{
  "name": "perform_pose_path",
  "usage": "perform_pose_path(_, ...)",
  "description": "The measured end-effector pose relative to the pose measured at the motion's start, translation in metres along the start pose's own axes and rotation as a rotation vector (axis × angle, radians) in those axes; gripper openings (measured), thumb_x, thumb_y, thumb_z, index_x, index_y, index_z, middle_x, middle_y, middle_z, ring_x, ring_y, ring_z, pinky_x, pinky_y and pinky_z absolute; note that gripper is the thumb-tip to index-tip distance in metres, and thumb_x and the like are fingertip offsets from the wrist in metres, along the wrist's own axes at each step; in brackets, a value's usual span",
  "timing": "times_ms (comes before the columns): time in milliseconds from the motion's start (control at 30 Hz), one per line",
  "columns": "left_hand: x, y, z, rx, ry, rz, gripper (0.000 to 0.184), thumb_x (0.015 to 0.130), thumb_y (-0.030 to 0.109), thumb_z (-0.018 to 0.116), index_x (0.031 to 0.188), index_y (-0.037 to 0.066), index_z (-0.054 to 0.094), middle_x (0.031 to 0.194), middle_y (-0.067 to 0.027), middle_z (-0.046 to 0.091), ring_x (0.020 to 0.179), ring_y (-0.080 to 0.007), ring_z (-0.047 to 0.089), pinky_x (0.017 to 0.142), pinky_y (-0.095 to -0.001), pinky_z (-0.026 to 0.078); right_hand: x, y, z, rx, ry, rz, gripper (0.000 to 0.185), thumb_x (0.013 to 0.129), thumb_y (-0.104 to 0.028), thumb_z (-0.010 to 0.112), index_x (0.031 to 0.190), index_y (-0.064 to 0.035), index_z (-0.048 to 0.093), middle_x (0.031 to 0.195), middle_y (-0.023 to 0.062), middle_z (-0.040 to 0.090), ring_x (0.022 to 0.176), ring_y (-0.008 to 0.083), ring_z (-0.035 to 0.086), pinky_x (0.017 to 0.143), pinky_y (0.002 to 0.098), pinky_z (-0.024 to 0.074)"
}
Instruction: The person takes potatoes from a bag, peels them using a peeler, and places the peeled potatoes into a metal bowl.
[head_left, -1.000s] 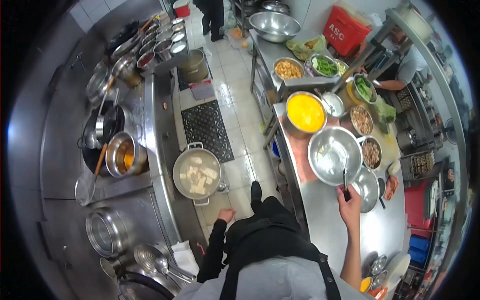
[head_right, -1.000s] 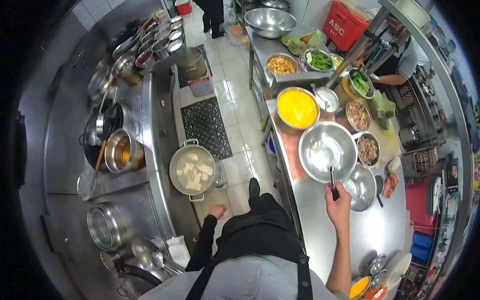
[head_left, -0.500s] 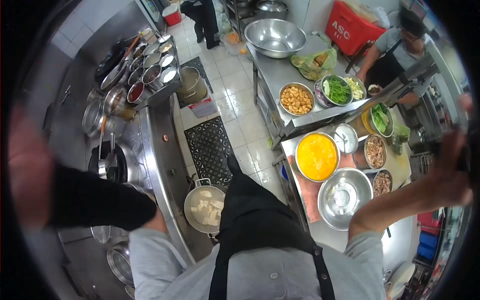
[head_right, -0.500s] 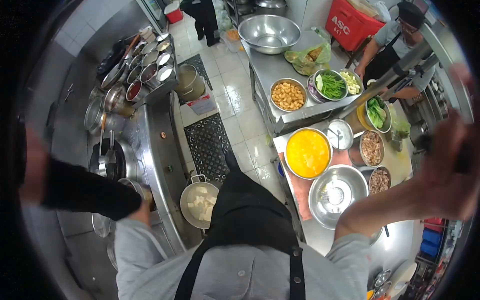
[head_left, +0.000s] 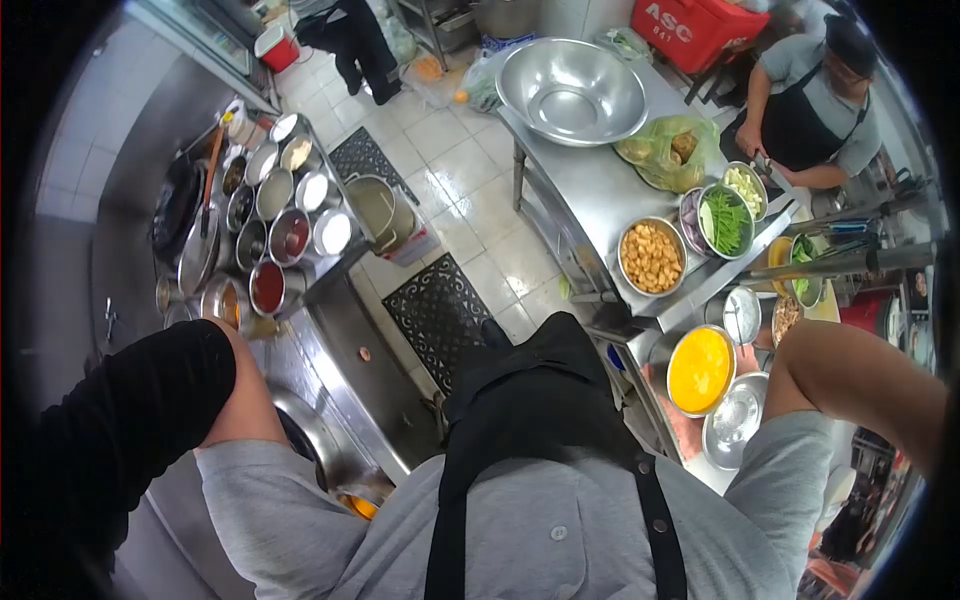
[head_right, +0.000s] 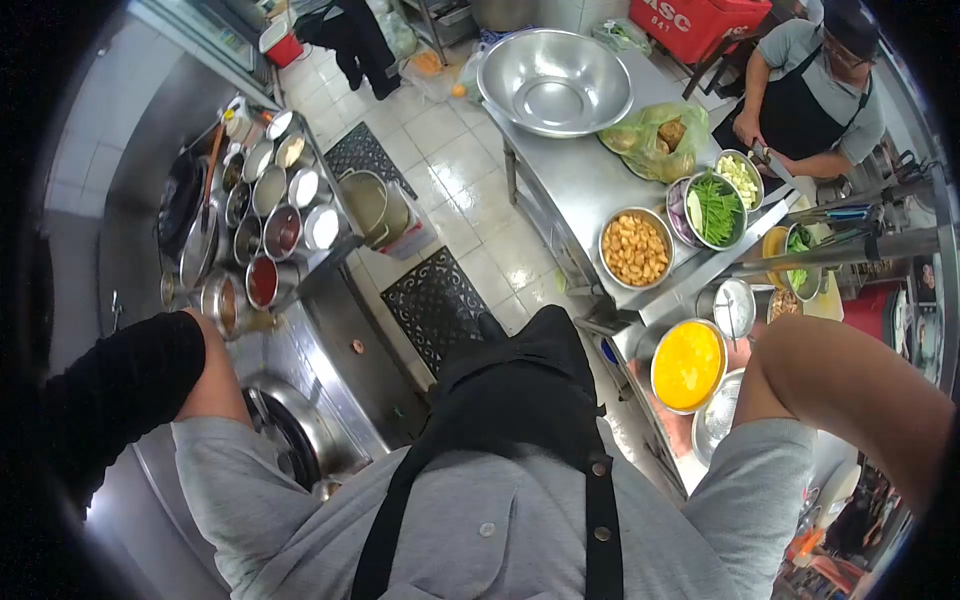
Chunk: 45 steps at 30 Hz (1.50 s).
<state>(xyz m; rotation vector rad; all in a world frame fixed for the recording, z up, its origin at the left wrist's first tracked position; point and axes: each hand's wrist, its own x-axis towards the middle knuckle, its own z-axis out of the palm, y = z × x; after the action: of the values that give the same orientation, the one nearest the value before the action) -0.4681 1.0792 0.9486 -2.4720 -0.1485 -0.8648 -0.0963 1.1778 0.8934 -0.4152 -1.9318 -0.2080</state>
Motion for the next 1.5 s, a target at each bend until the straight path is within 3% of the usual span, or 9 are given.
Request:
perform_pose_path(300, -0.04, -0.142, 0.074, -0.171, -0.046, 0.105, 0.043, 0.104, 0.006, 0.065, 0.147, 0.005, 0.064, 0.147, -0.0149, 0.065, 0.128, -0.0252, 0.068, 0.107, -0.0372, 0.054, -0.003, 0.091, 0.079, -0.044, -0.015, 0.143, 0.032, 0.101, -0.015, 0.065, 0.127, 0.0028, 0.07, 0.093, 0.0088, 0.065, 0.058, 0.0041, 0.053, 0.044, 0.0189, 0.031)
perform_pose_path(667, -0.027, -0.286, 0.188, -0.223, -0.042, 0.234, 0.045, 0.102, 0.004, 0.065, 0.148, 0.008, 0.064, 0.15, -0.0127, 0.064, 0.129, -0.0232, 0.067, 0.107, -0.0363, 0.053, -0.03, 0.228, 0.111, -0.109, 0.029, 0.231, 0.03, 0.1, -0.02, 0.07, 0.12, 0.0014, 0.075, 0.081, 0.0046, 0.061, 0.054, 0.0037, 0.046, 0.044, 0.0205, 0.0261)
perform_pose_path(933, -0.039, -0.399, 0.308, -0.353, 0.099, 0.158, 0.047, 0.102, 0.003, 0.065, 0.148, 0.009, 0.064, 0.152, -0.0111, 0.063, 0.13, -0.0218, 0.066, 0.106, -0.0356, 0.053, -0.066, 0.316, 0.1, -0.23, 0.147, 0.475, 0.029, 0.1, -0.024, 0.073, 0.115, 0.0003, 0.078, 0.073, 0.0016, 0.058, 0.051, 0.0033, 0.042, 0.044, 0.0216, 0.0225)
perform_pose_path(1067, -0.084, -0.451, 0.416, -0.389, 0.16, -0.168, 0.048, 0.101, 0.002, 0.065, 0.149, 0.01, 0.063, 0.152, -0.0104, 0.063, 0.131, -0.021, 0.065, 0.106, -0.0352, 0.052, -0.1, 0.323, 0.08, -0.38, 0.386, 0.744, 0.029, 0.099, -0.026, 0.074, 0.112, -0.0002, 0.08, 0.069, 0.0001, 0.056, 0.05, 0.0031, 0.04, 0.044, 0.0222, 0.0207)
perform_pose_path(1200, -0.192, -0.404, 0.609, -0.693, -0.034, -0.878, 0.048, 0.1, 0.009, 0.072, 0.147, 0.006, 0.062, 0.144, -0.0091, 0.068, 0.136, -0.0224, 0.06, 0.114, -0.0385, 0.049, -0.164, 0.315, 0.099, -0.475, 0.64, 1.258, 0.03, 0.099, -0.028, 0.076, 0.11, -0.0007, 0.082, 0.065, -0.0015, 0.055, 0.048, 0.003, 0.037, 0.044, 0.0227, 0.0189)
perform_pose_path(1300, -0.263, -0.328, 0.689, -0.705, -0.167, -0.916, 0.056, 0.094, 0.004, 0.071, 0.15, 0.007, 0.06, 0.148, -0.0147, 0.06, 0.141, -0.0361, 0.054, 0.12, -0.0478, 0.042, -0.216, 0.293, 0.151, -0.454, 0.528, 1.696, 0.024, 0.104, -0.023, 0.072, 0.118, -0.0073, 0.084, 0.066, -0.0068, 0.06, 0.048, 0.0004, 0.036, 0.044, 0.0217, 0.0195)
perform_pose_path(1367, -0.28, -0.292, 0.706, -0.751, -0.204, -1.048, 0.061, 0.092, -0.001, 0.067, 0.152, 0.006, 0.058, 0.149, -0.0187, 0.059, 0.143, -0.0418, 0.05, 0.123, -0.0498, 0.038, -0.274, 0.272, 0.171, -0.464, 0.596, 1.872, 0.021, 0.106, -0.017, 0.071, 0.118, -0.0057, 0.084, 0.076, -0.003, 0.073, 0.051, -0.0012, 0.037, 0.046, 0.0217, 0.0227)
perform_pose_path(1400, -0.29, -0.282, 0.711, -0.746, -0.21, -1.033, 0.063, 0.09, -0.003, 0.065, 0.152, 0.006, 0.058, 0.149, -0.0188, 0.059, 0.142, -0.0417, 0.051, 0.123, -0.0495, 0.038, -0.302, 0.257, 0.176, -0.528, 0.532, 2.015, 0.02, 0.105, -0.017, 0.071, 0.117, -0.0053, 0.084, 0.09, 0.0008, 0.079, 0.061, 0.0032, 0.053, 0.056, 0.0223, 0.0419)
perform_pose_path(1500, -0.296, -0.28, 0.726, -0.756, -0.178, -1.034, 0.069, 0.083, -0.01, 0.058, 0.15, 0.005, 0.06, 0.148, -0.0188, 0.061, 0.142, -0.0403, 0.053, 0.123, -0.0477, 0.038, -0.376, 0.236, 0.203, -0.847, 0.501, 1.98, 0.022, 0.099, -0.019, 0.077, 0.111, -0.0013, 0.082, 0.102, 0.0134, 0.082, 0.1, 0.0204, 0.073, 0.096, 0.0337, 0.0534)
